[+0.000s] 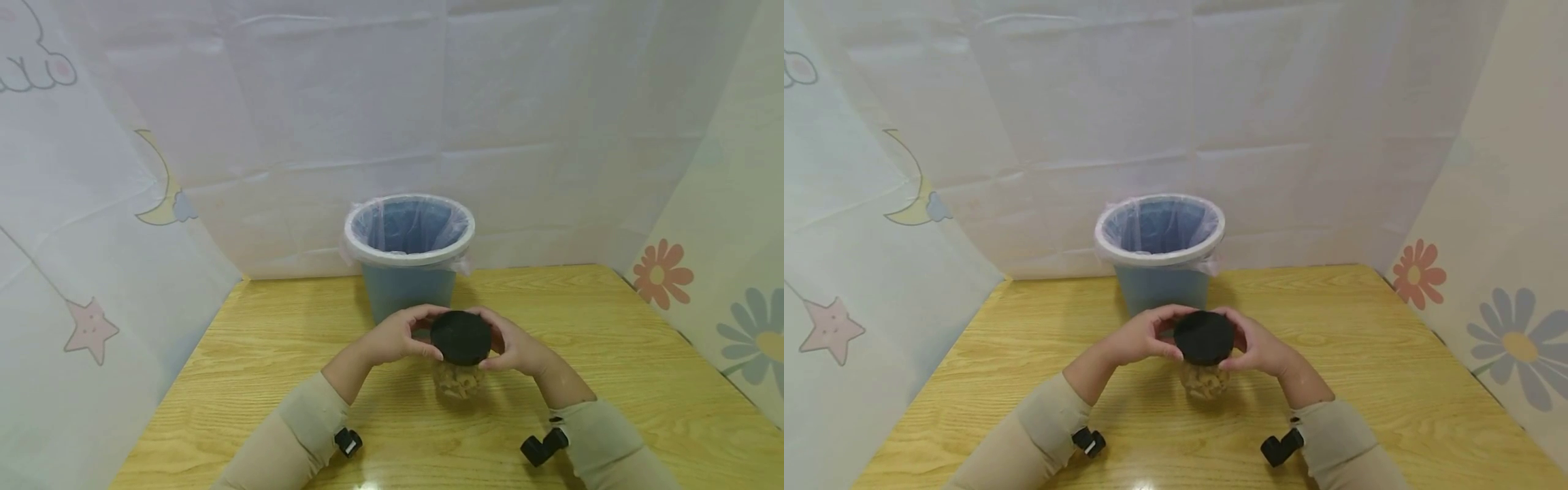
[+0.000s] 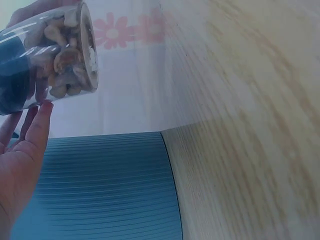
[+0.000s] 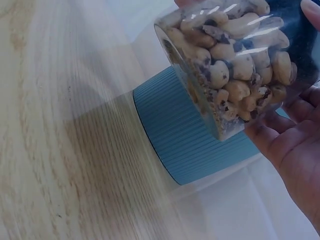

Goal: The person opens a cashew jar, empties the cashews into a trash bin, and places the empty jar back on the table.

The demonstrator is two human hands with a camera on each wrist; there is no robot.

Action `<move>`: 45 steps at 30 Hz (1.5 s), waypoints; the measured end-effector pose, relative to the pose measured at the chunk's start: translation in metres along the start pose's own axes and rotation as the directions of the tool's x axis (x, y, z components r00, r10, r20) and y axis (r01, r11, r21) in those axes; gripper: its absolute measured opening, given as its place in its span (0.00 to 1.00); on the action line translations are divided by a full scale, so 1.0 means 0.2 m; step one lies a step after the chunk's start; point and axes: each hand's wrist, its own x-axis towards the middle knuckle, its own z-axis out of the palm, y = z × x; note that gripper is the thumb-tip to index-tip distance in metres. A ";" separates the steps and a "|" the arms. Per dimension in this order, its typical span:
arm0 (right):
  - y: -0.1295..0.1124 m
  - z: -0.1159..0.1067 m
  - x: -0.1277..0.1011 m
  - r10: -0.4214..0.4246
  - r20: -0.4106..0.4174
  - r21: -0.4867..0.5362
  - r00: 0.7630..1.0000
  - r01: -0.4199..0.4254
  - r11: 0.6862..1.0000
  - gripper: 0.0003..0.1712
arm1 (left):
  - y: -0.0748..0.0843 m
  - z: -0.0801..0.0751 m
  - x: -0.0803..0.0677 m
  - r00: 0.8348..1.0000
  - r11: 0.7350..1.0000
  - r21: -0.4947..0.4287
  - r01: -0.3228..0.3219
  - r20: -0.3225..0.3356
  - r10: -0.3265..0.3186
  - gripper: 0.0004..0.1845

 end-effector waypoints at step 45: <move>-0.14 -0.04 0.08 -0.099 -0.111 -0.063 0.989 0.093 0.994 0.39 | 0.05 0.07 0.00 0.990 0.999 0.047 -0.027 -0.138 0.033 0.41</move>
